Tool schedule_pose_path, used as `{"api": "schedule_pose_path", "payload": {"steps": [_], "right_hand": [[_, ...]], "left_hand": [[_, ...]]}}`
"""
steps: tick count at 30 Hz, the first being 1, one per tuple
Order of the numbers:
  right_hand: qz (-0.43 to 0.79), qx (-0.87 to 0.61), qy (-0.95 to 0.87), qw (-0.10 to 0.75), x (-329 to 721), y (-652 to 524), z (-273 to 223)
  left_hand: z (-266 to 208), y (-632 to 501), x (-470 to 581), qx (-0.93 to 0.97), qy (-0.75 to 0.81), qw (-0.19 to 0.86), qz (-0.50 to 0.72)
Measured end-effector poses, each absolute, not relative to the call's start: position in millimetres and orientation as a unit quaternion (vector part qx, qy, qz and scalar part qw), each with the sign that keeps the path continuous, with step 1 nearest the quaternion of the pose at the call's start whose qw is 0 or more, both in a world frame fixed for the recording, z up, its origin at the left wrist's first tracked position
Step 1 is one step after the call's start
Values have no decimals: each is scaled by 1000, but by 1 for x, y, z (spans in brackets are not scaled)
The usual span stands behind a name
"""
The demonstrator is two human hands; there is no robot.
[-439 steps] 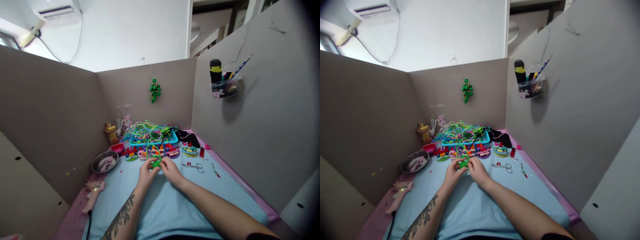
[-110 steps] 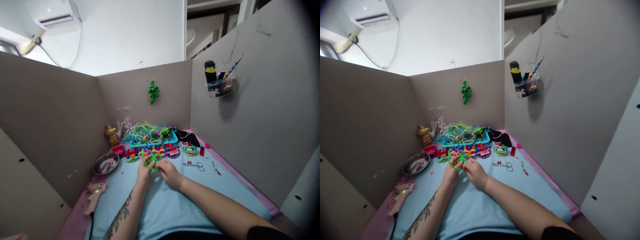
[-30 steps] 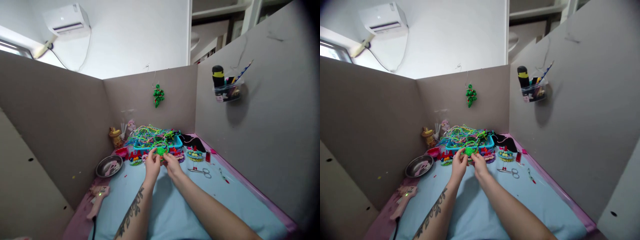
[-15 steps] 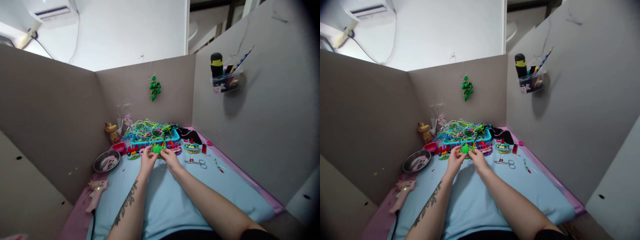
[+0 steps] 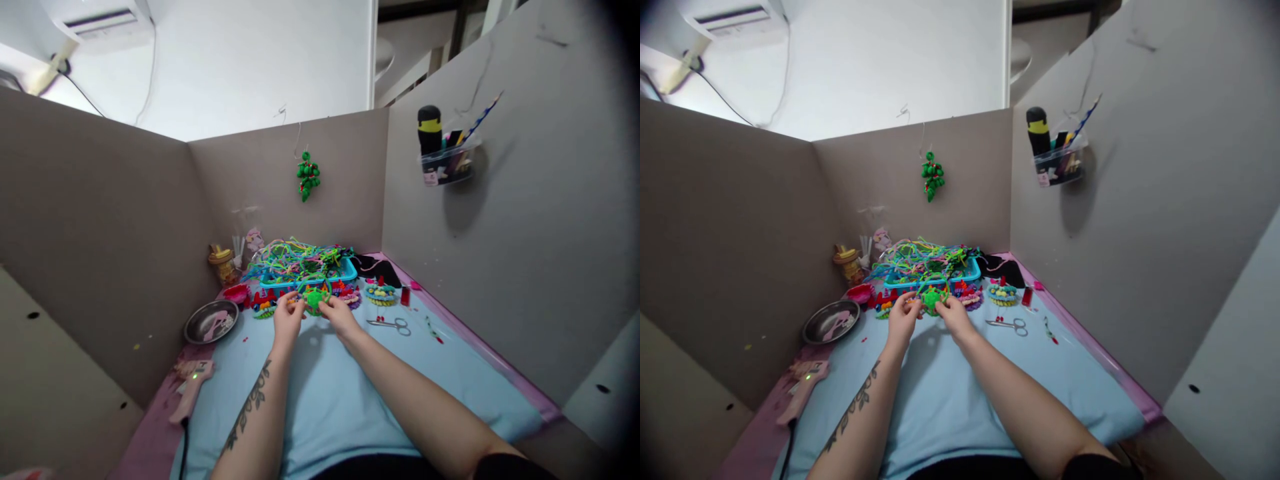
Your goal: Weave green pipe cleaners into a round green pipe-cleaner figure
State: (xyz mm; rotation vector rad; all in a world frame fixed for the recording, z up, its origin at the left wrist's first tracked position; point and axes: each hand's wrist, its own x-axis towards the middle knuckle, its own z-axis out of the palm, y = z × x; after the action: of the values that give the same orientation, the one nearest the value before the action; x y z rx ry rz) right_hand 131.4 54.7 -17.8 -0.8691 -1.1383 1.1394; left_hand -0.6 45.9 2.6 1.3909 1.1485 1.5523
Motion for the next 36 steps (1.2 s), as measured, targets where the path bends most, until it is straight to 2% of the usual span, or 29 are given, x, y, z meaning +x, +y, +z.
{"api": "schedule_pose_path", "payload": {"steps": [2,10,16,24,36], "right_hand": [[492,-382,-510,593,134,58,-19],[466,-396,-569,550,139,59,-23],[457,-398,-529,594,138,59,-20],[347,-436,-586,588,141,58,-17],[309,-464,-592,582,140,56,-16]], "left_hand": [[1,50,-3,528,446,371,620],[0,47,-3,532,407,481,566],[3,43,-2,458,432,527,571],[-6,46,4,474,399,495,609],[-6,45,5,484,404,494,599]]}}
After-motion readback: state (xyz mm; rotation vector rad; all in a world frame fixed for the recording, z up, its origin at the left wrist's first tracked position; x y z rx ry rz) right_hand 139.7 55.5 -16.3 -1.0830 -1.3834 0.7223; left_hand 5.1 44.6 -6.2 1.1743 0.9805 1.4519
